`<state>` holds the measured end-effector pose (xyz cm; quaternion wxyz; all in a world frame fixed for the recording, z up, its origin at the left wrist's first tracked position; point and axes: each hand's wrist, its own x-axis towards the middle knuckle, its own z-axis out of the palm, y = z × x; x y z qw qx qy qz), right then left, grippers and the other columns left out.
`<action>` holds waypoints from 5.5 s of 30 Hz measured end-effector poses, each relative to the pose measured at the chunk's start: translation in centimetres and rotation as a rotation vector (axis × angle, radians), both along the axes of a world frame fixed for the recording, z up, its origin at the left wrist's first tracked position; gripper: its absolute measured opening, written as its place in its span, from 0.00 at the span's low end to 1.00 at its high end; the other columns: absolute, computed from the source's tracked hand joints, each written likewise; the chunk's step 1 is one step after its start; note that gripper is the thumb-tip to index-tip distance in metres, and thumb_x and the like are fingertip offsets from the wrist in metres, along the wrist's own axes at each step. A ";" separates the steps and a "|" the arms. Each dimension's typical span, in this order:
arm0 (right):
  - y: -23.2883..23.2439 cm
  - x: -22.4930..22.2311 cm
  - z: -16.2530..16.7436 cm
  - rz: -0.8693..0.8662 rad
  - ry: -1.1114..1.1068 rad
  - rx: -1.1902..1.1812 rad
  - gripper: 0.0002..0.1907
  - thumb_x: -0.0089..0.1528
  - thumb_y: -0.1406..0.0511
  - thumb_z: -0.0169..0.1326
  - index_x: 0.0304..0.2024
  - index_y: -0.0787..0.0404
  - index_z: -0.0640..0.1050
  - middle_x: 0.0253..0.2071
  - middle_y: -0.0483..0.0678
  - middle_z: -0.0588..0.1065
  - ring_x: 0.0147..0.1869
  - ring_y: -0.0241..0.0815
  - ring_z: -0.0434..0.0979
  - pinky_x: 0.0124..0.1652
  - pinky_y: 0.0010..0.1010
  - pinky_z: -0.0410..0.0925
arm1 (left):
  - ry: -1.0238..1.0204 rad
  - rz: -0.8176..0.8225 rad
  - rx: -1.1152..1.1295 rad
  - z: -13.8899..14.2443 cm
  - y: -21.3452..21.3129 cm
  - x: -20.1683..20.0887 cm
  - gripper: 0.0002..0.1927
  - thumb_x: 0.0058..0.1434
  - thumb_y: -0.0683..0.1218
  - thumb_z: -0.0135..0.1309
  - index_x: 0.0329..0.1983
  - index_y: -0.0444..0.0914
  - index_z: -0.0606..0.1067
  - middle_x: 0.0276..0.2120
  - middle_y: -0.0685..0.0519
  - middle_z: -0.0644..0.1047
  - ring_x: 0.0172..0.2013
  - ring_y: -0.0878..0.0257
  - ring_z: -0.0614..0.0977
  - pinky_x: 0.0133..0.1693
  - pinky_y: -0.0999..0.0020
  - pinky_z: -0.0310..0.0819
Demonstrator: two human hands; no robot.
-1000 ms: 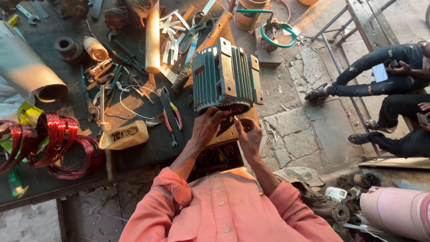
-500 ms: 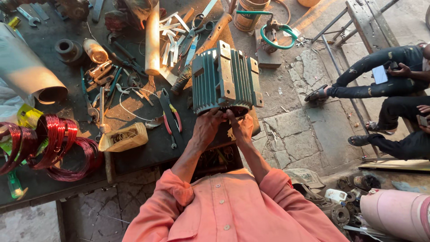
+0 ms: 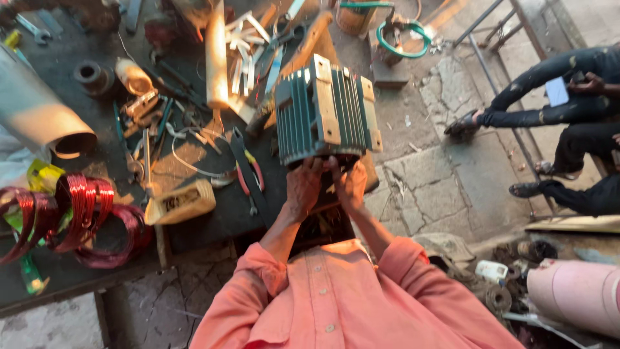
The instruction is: The person uses shears to cut small strips of white insulating material and places them into the slots of a teal electric motor. The person then uses a wooden mallet to tap the material into place within the motor housing.
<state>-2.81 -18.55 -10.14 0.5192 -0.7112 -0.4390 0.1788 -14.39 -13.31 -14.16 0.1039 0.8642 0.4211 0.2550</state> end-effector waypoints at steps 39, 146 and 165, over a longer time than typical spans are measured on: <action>-2.2 2.7 -0.8 0.555 -1.108 0.071 0.31 0.55 0.75 0.54 0.63 0.71 0.72 0.65 0.59 0.70 0.53 0.55 0.79 0.48 0.43 0.72 | 0.118 -0.121 0.262 -1.8 -3.2 -2.4 0.27 0.56 0.38 0.53 0.61 0.26 0.70 0.63 0.35 0.69 0.62 0.41 0.71 0.63 0.56 0.65; -1.8 0.6 0.8 0.409 -0.769 0.188 0.19 0.60 0.73 0.60 0.54 0.64 0.76 0.52 0.54 0.75 0.45 0.55 0.80 0.41 0.41 0.73 | -0.146 -0.188 0.144 0.4 -0.1 -3.4 0.16 0.59 0.39 0.57 0.52 0.36 0.74 0.42 0.46 0.70 0.46 0.48 0.73 0.42 0.54 0.73; -1.1 2.1 -0.4 0.527 -0.965 0.257 0.24 0.57 0.74 0.54 0.57 0.69 0.76 0.53 0.56 0.75 0.45 0.52 0.81 0.37 0.38 0.73 | -0.045 -0.152 0.238 0.5 0.6 -2.4 0.18 0.58 0.41 0.57 0.53 0.40 0.76 0.48 0.48 0.74 0.51 0.49 0.76 0.40 0.54 0.77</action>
